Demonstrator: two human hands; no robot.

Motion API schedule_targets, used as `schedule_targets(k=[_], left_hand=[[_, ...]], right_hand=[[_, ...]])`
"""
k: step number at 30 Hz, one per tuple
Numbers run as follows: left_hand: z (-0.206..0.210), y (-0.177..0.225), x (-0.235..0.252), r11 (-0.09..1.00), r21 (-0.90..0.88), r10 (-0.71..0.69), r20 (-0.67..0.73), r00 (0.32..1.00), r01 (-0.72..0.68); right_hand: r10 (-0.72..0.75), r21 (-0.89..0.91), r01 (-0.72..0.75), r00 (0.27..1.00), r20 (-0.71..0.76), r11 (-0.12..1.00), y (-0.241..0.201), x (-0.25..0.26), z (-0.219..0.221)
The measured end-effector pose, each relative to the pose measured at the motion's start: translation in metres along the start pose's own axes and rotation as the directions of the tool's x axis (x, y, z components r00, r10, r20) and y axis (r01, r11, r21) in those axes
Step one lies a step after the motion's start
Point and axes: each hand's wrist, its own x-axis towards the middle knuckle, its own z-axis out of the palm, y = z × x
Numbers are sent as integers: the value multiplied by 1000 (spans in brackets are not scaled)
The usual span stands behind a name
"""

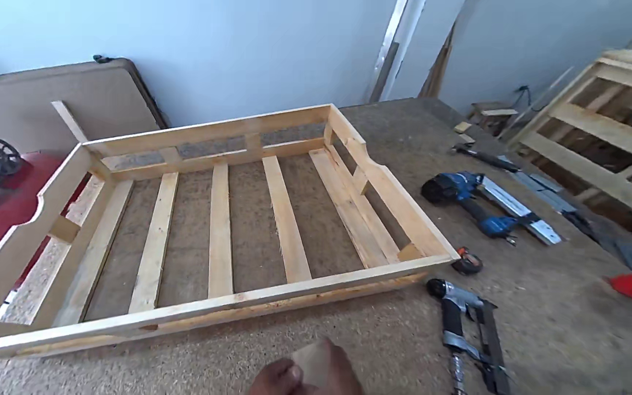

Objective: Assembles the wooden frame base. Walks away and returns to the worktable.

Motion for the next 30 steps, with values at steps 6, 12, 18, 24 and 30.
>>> schedule_targets(k=[6, 12, 18, 24, 30], left_hand=[[-43, 21, 8, 908, 360, 247, -54, 968, -212], [-49, 55, 46, 587, 737, 557, -67, 828, -335], [-51, 60, 70, 671, 724, 458, -236, 857, -159], [-65, 68, 72, 609, 778, 404, -137, 904, -155], [-66, 65, 73, 615, 768, 424, -131, 896, -179]], right_hand=[[-303, 98, 305, 952, -33, 947, -16, 32, 3], [-462, -171, 458, 887, 13, 873, -24, 87, -27], [-391, -240, 371, 919, -44, 897, -35, 108, -20], [-413, -304, 403, 910, 35, 863, -40, 108, -28], [-450, -364, 441, 891, 63, 821, -42, 112, -31]])
